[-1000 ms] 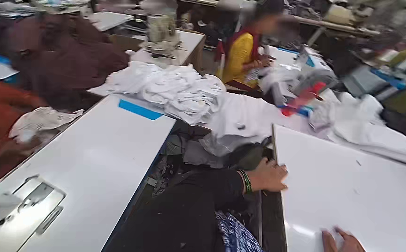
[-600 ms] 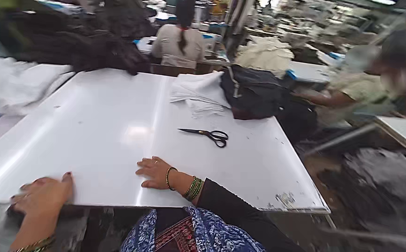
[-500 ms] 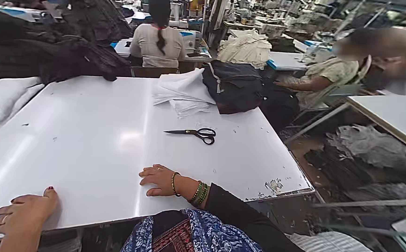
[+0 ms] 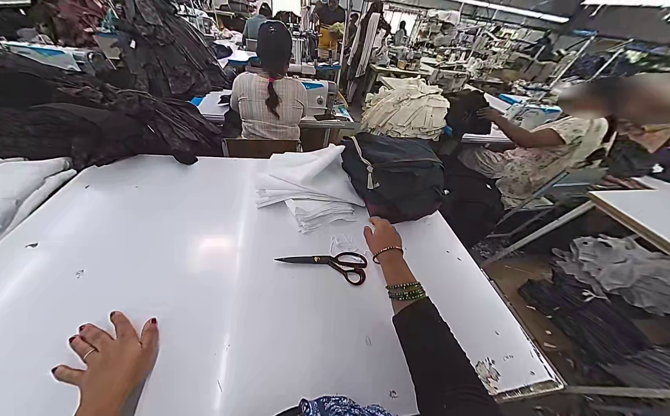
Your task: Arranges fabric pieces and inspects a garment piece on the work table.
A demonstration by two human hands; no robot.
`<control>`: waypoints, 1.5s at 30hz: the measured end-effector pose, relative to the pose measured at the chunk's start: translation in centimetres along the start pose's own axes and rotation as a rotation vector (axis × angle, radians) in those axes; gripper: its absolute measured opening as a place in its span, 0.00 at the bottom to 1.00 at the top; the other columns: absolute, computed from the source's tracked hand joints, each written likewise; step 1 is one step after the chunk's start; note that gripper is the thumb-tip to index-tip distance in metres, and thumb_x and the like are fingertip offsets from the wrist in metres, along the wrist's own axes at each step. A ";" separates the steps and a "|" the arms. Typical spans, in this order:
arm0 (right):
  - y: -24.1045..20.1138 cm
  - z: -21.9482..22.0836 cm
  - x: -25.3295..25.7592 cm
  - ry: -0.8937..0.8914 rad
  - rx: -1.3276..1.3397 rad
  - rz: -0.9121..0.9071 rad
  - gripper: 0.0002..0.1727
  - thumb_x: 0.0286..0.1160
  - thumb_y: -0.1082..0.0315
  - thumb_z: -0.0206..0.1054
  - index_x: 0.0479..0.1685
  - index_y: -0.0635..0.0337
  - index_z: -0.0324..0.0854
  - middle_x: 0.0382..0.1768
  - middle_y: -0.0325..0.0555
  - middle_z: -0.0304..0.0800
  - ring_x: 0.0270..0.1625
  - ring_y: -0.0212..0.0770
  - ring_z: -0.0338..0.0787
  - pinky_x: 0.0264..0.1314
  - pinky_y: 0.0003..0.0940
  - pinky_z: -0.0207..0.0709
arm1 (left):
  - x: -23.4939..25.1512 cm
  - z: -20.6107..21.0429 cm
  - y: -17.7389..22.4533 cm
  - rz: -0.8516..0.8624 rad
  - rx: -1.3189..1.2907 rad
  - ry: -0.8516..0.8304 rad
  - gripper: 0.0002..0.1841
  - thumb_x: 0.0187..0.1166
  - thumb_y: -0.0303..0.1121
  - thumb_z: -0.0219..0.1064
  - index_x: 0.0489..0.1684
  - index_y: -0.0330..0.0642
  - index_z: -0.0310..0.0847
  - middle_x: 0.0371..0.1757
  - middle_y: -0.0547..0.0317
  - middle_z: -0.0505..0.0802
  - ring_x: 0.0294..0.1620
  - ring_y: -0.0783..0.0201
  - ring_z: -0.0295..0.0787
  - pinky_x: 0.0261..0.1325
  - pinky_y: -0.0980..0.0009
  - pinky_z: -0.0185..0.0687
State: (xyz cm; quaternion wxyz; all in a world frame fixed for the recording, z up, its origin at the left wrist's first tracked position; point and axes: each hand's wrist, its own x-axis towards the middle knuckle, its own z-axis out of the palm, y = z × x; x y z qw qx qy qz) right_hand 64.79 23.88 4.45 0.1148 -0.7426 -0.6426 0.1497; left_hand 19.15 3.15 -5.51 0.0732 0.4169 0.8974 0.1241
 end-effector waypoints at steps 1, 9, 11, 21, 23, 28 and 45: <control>0.5 0.5 1.9 0.023 -0.039 0.097 0.34 0.85 0.57 0.61 0.86 0.66 0.65 0.82 0.70 0.68 0.84 0.65 0.71 0.83 0.60 0.64 | 0.0 0.0 -0.1 0.007 -0.006 0.005 0.44 0.87 0.58 0.50 0.93 0.29 0.46 0.90 0.14 0.45 0.93 0.21 0.31 0.82 0.18 0.24; 1.7 3.5 7.4 0.209 -0.003 0.340 0.51 0.72 0.48 0.75 0.93 0.58 0.51 0.90 0.75 0.45 0.88 0.71 0.60 0.81 0.59 0.68 | 1.3 -0.2 -0.2 0.064 -0.022 0.017 0.48 0.82 0.64 0.47 0.93 0.32 0.48 0.90 0.15 0.45 0.93 0.20 0.31 0.81 0.17 0.21; 3.2 3.5 7.0 0.380 0.241 0.321 0.48 0.66 0.59 0.80 0.86 0.69 0.60 0.86 0.77 0.55 0.85 0.71 0.66 0.82 0.55 0.68 | 1.6 -0.2 -0.2 0.071 -0.024 0.021 0.49 0.81 0.64 0.47 0.93 0.32 0.48 0.90 0.14 0.45 0.92 0.18 0.31 0.80 0.16 0.22; 3.0 5.6 4.0 0.170 0.369 0.145 0.23 0.84 0.58 0.66 0.67 0.68 0.83 0.70 0.64 0.83 0.75 0.58 0.80 0.81 0.52 0.67 | 4.5 0.2 0.2 0.180 -0.005 0.012 0.49 0.80 0.66 0.44 0.93 0.34 0.50 0.90 0.15 0.47 0.92 0.18 0.32 0.80 0.16 0.23; 2.5 7.1 3.0 0.185 0.444 -0.019 0.26 0.81 0.54 0.68 0.64 0.70 0.85 0.72 0.67 0.81 0.78 0.59 0.77 0.83 0.53 0.66 | 5.3 0.3 0.5 0.228 -0.012 0.019 0.50 0.79 0.67 0.44 0.92 0.33 0.52 0.89 0.14 0.48 0.91 0.17 0.33 0.80 0.16 0.24; -0.8 9.2 -2.2 -0.070 0.472 -0.282 0.43 0.63 0.44 0.77 0.74 0.67 0.79 0.86 0.70 0.61 0.90 0.64 0.58 0.90 0.63 0.46 | 5.7 0.2 0.3 0.298 -0.051 0.020 0.50 0.78 0.66 0.45 0.91 0.30 0.55 0.88 0.12 0.51 0.91 0.16 0.36 0.79 0.15 0.24; -7.5 10.0 -5.7 -0.248 -0.070 -0.148 0.40 0.91 0.40 0.43 0.96 0.52 0.47 0.97 0.50 0.39 0.98 0.57 0.30 0.90 0.73 0.15 | 8.9 -0.5 1.0 0.495 -0.101 -0.091 0.45 0.82 0.63 0.53 0.91 0.36 0.58 0.91 0.19 0.50 0.92 0.20 0.36 0.81 0.17 0.22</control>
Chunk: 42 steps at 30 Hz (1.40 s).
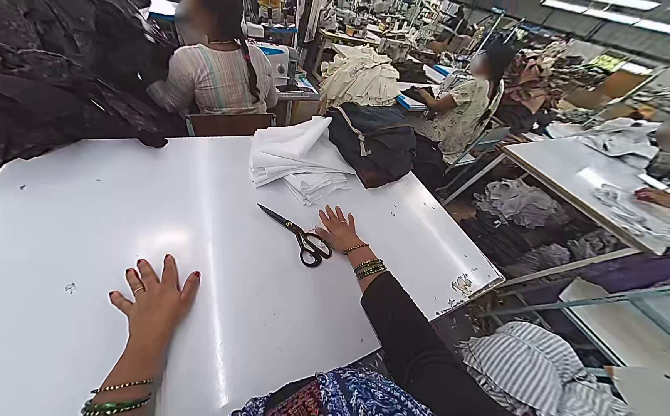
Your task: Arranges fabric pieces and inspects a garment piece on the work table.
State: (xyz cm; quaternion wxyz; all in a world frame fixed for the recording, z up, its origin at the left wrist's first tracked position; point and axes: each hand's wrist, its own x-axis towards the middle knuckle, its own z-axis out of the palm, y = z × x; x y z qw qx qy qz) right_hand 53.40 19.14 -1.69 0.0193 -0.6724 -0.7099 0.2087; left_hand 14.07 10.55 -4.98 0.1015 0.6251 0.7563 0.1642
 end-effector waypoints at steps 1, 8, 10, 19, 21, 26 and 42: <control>0.8 0.3 -0.1 0.017 -0.057 0.009 0.44 0.88 0.35 0.45 0.97 0.52 0.44 0.97 0.49 0.38 0.98 0.57 0.29 0.89 0.73 0.15 | 0.1 0.1 -0.1 -0.004 0.002 0.013 0.45 0.81 0.63 0.54 0.91 0.37 0.59 0.91 0.19 0.51 0.93 0.21 0.37 0.81 0.17 0.22; 10.2 -1.9 -1.9 0.148 -0.068 0.223 0.49 0.85 0.30 0.44 0.97 0.57 0.43 0.96 0.53 0.39 0.97 0.58 0.34 0.89 0.75 0.19 | 0.0 0.3 -0.4 -0.007 -0.021 0.050 0.41 0.82 0.60 0.58 0.89 0.39 0.64 0.91 0.23 0.55 0.94 0.25 0.39 0.83 0.19 0.22; 15.0 -3.0 -3.2 0.221 -0.014 0.294 0.48 0.86 0.32 0.44 0.96 0.58 0.44 0.96 0.55 0.41 0.97 0.59 0.36 0.89 0.75 0.20 | -0.1 0.2 -0.4 -0.004 -0.031 0.067 0.40 0.81 0.60 0.58 0.87 0.39 0.66 0.91 0.25 0.57 0.94 0.26 0.41 0.84 0.20 0.23; 33.0 -7.6 -6.5 0.537 0.164 0.788 0.37 0.91 0.46 0.50 0.92 0.61 0.56 0.94 0.63 0.42 0.96 0.65 0.38 0.90 0.74 0.30 | -0.7 1.7 8.6 -0.074 -0.432 0.252 0.21 0.88 0.31 0.58 0.72 0.23 0.76 0.74 0.22 0.80 0.79 0.32 0.74 0.82 0.40 0.64; 33.3 -7.9 -5.4 0.543 0.185 0.742 0.35 0.91 0.52 0.51 0.91 0.61 0.58 0.94 0.64 0.42 0.96 0.66 0.38 0.90 0.73 0.29 | -0.6 3.8 16.7 0.132 -0.617 0.133 0.20 0.86 0.26 0.57 0.70 0.19 0.75 0.70 0.23 0.83 0.71 0.39 0.83 0.75 0.49 0.75; 32.4 -9.3 -3.3 0.358 0.230 0.609 0.33 0.92 0.53 0.51 0.92 0.57 0.59 0.92 0.64 0.52 0.94 0.63 0.50 0.92 0.65 0.38 | 0.7 8.8 36.4 0.302 -0.882 -0.425 0.27 0.85 0.29 0.57 0.82 0.25 0.64 0.75 0.32 0.81 0.71 0.48 0.85 0.71 0.55 0.82; 32.8 -10.7 -2.6 0.286 0.331 0.598 0.35 0.88 0.52 0.58 0.93 0.53 0.58 0.91 0.64 0.53 0.93 0.63 0.53 0.90 0.66 0.42 | 13.7 17.2 50.4 0.097 -0.239 -0.385 0.24 0.92 0.44 0.52 0.65 0.29 0.79 0.56 0.37 0.91 0.58 0.46 0.90 0.66 0.47 0.80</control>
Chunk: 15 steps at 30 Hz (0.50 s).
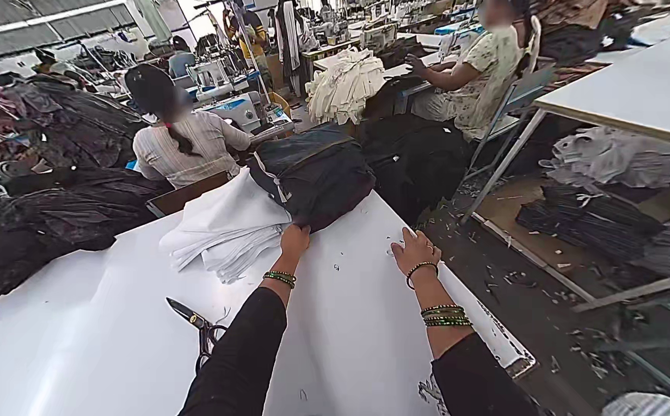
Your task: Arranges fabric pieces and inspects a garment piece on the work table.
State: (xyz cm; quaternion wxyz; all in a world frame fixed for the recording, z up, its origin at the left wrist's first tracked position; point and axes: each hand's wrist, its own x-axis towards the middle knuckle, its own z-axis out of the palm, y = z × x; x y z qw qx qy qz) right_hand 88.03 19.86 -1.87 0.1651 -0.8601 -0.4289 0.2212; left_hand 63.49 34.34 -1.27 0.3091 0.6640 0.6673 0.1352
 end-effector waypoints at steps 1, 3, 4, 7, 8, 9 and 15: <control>-0.1 0.0 0.0 0.002 0.002 0.003 0.35 0.88 0.52 0.58 0.92 0.52 0.58 0.91 0.63 0.53 0.93 0.63 0.53 0.90 0.66 0.42 | -0.3 -0.3 0.1 0.023 0.017 0.007 0.24 0.91 0.43 0.52 0.65 0.28 0.80 0.59 0.34 0.90 0.64 0.43 0.88 0.70 0.44 0.77; -0.1 -0.1 -0.1 0.002 -0.004 0.002 0.35 0.88 0.52 0.58 0.92 0.52 0.58 0.91 0.63 0.53 0.93 0.63 0.53 0.90 0.66 0.41 | -1.6 -0.6 0.1 0.089 0.097 -0.005 0.24 0.92 0.42 0.50 0.64 0.26 0.81 0.64 0.30 0.88 0.71 0.39 0.84 0.74 0.40 0.72; -0.1 -0.2 -0.1 0.001 -0.007 0.003 0.35 0.88 0.52 0.58 0.92 0.52 0.58 0.91 0.63 0.53 0.93 0.62 0.53 0.90 0.66 0.40 | -2.3 -0.5 0.1 0.119 0.143 -0.018 0.25 0.92 0.42 0.48 0.62 0.26 0.82 0.64 0.30 0.88 0.72 0.38 0.83 0.74 0.39 0.72; 0.0 -0.1 -0.1 0.022 0.023 -0.006 0.35 0.87 0.52 0.60 0.91 0.53 0.60 0.91 0.64 0.54 0.93 0.62 0.54 0.90 0.68 0.38 | -5.3 0.6 -0.3 0.236 0.276 -0.080 0.25 0.93 0.39 0.43 0.58 0.27 0.84 0.60 0.30 0.90 0.69 0.35 0.85 0.69 0.36 0.74; 0.1 -0.1 -0.1 0.047 0.044 -0.017 0.35 0.86 0.54 0.62 0.91 0.54 0.62 0.91 0.63 0.54 0.93 0.62 0.53 0.90 0.69 0.37 | -6.9 1.2 -0.4 0.278 0.286 -0.094 0.25 0.93 0.39 0.42 0.55 0.28 0.84 0.57 0.30 0.91 0.66 0.35 0.86 0.65 0.36 0.76; 0.1 -0.1 -0.1 0.082 0.080 -0.037 0.35 0.85 0.55 0.63 0.90 0.55 0.62 0.91 0.62 0.54 0.93 0.61 0.53 0.90 0.69 0.36 | -8.4 1.8 -0.6 0.304 0.233 -0.088 0.24 0.93 0.38 0.41 0.51 0.29 0.83 0.52 0.32 0.91 0.61 0.36 0.88 0.62 0.37 0.77; 0.1 0.9 -0.8 0.119 0.134 -0.148 0.28 0.84 0.59 0.65 0.82 0.57 0.74 0.87 0.62 0.63 0.92 0.60 0.57 0.91 0.69 0.36 | -9.6 2.2 -2.2 0.052 -0.575 -0.086 0.22 0.91 0.30 0.54 0.79 0.29 0.64 0.51 0.42 0.90 0.37 0.59 0.92 0.45 0.64 0.90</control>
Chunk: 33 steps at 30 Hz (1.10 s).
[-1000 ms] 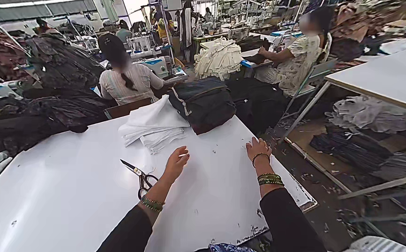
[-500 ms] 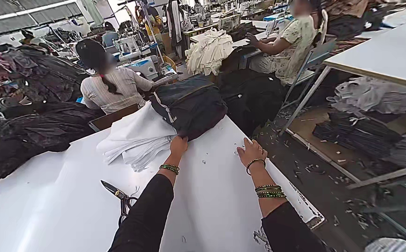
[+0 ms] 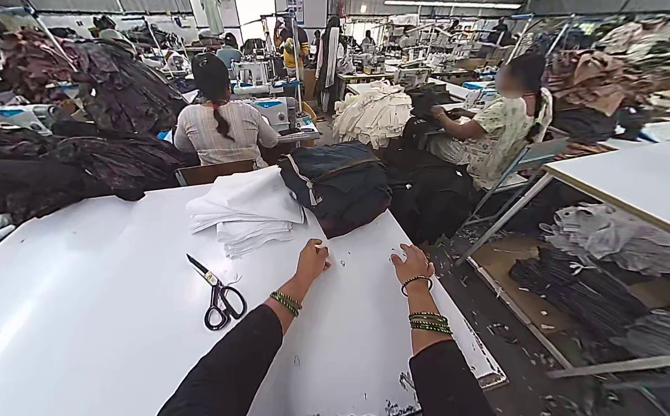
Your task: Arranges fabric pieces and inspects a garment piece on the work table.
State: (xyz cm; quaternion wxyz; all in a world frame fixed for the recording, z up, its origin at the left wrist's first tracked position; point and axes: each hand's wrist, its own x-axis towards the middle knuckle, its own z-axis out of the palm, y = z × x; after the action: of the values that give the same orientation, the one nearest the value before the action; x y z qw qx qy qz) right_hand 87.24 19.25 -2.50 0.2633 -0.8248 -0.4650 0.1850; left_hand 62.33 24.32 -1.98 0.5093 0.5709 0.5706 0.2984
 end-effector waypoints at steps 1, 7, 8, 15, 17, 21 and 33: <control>-0.1 0.1 -0.2 -0.031 -0.025 -0.013 0.27 0.84 0.58 0.65 0.80 0.56 0.76 0.87 0.60 0.64 0.92 0.60 0.57 0.91 0.69 0.35 | 0.6 -0.2 0.2 -0.071 -0.068 0.003 0.21 0.91 0.30 0.54 0.79 0.30 0.63 0.49 0.44 0.90 0.34 0.61 0.91 0.41 0.66 0.89; -0.4 0.3 -0.9 -0.101 -0.065 -0.057 0.25 0.85 0.58 0.65 0.79 0.55 0.77 0.89 0.58 0.61 0.94 0.58 0.54 0.92 0.68 0.32 | 4.1 0.2 1.8 -0.073 0.165 0.054 0.19 0.92 0.38 0.55 0.69 0.31 0.73 0.39 0.49 0.90 0.29 0.64 0.90 0.40 0.67 0.89; -0.4 0.3 -0.8 -0.100 -0.059 -0.057 0.25 0.84 0.58 0.65 0.78 0.55 0.78 0.89 0.58 0.62 0.93 0.58 0.54 0.92 0.68 0.32 | 4.7 0.4 1.9 -0.054 0.202 0.074 0.21 0.91 0.41 0.57 0.68 0.31 0.74 0.37 0.50 0.90 0.27 0.64 0.90 0.39 0.67 0.88; -0.5 0.0 0.3 -0.125 -0.018 -0.082 0.24 0.84 0.58 0.65 0.76 0.56 0.80 0.87 0.60 0.64 0.92 0.59 0.57 0.90 0.69 0.33 | 5.7 0.7 2.8 0.080 0.617 0.101 0.26 0.93 0.43 0.48 0.77 0.29 0.72 0.69 0.32 0.87 0.72 0.40 0.85 0.76 0.44 0.74; -0.8 -0.1 0.5 -0.129 -0.016 -0.079 0.23 0.84 0.58 0.65 0.75 0.55 0.80 0.88 0.60 0.64 0.92 0.59 0.57 0.90 0.70 0.32 | 5.9 0.7 2.9 0.090 0.631 0.102 0.25 0.93 0.41 0.49 0.75 0.30 0.74 0.68 0.33 0.87 0.72 0.41 0.84 0.76 0.45 0.73; -1.0 0.0 0.6 -0.128 -0.018 -0.076 0.23 0.84 0.58 0.65 0.75 0.55 0.81 0.87 0.58 0.64 0.92 0.59 0.56 0.90 0.71 0.32 | 5.8 0.3 2.4 0.165 0.654 0.089 0.24 0.92 0.40 0.48 0.71 0.28 0.77 0.66 0.31 0.88 0.72 0.39 0.84 0.75 0.44 0.73; 1.3 0.4 1.3 0.401 0.392 -0.312 0.19 0.80 0.72 0.63 0.65 0.76 0.82 0.74 0.75 0.77 0.82 0.70 0.72 0.84 0.62 0.60 | -6.4 1.1 -3.8 0.775 0.500 -0.133 0.20 0.86 0.31 0.48 0.27 0.27 0.81 0.22 0.39 0.86 0.27 0.42 0.89 0.31 0.47 0.78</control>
State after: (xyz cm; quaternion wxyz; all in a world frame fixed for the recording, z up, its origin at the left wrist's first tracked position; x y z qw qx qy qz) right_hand 88.56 19.88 -3.70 0.5289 -0.6969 -0.4803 0.0624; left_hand 60.95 17.27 -4.31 0.2426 0.8651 0.3359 0.2828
